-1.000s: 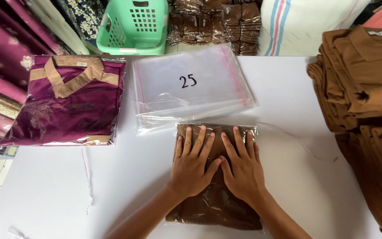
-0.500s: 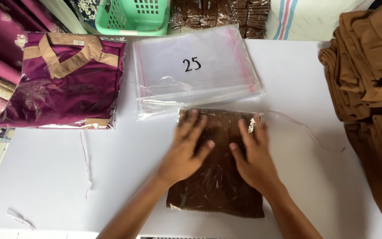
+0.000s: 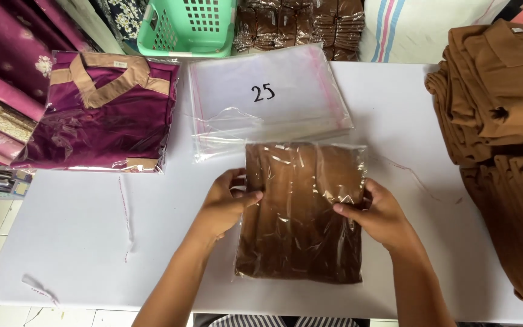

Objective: A person is packing folded brown shirts into clear plastic bags on a white work table.

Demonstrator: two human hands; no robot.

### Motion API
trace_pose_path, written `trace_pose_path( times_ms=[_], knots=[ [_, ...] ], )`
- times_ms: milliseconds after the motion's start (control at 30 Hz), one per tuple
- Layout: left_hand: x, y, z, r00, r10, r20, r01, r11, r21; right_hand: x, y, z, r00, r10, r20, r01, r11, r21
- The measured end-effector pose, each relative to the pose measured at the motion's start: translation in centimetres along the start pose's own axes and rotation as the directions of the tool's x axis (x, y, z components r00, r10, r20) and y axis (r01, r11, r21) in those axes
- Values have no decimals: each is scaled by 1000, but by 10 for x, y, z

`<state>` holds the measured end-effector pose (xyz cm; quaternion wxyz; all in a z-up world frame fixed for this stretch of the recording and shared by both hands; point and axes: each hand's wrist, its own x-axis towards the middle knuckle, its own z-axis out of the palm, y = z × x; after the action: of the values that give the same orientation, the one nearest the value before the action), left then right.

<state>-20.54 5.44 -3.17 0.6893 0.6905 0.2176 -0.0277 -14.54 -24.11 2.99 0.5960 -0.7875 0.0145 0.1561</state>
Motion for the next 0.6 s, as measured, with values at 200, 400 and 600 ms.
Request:
trace_pose_path(
  times_ms=[200,400,600],
  knots=[
    [-52,79,9,826,561,-58,-564,818,-111,28,43,-41,874,-482,-65,482,876,-26],
    [-61,87,-34,659,722,209,-747,661,73,-29,-35,-38,604,-793,83,797,596,-100],
    [-54,9,-43,542,744,390,-837,520,172,-26,64,-28,520,-800,300,815,360,-454]
  ],
)
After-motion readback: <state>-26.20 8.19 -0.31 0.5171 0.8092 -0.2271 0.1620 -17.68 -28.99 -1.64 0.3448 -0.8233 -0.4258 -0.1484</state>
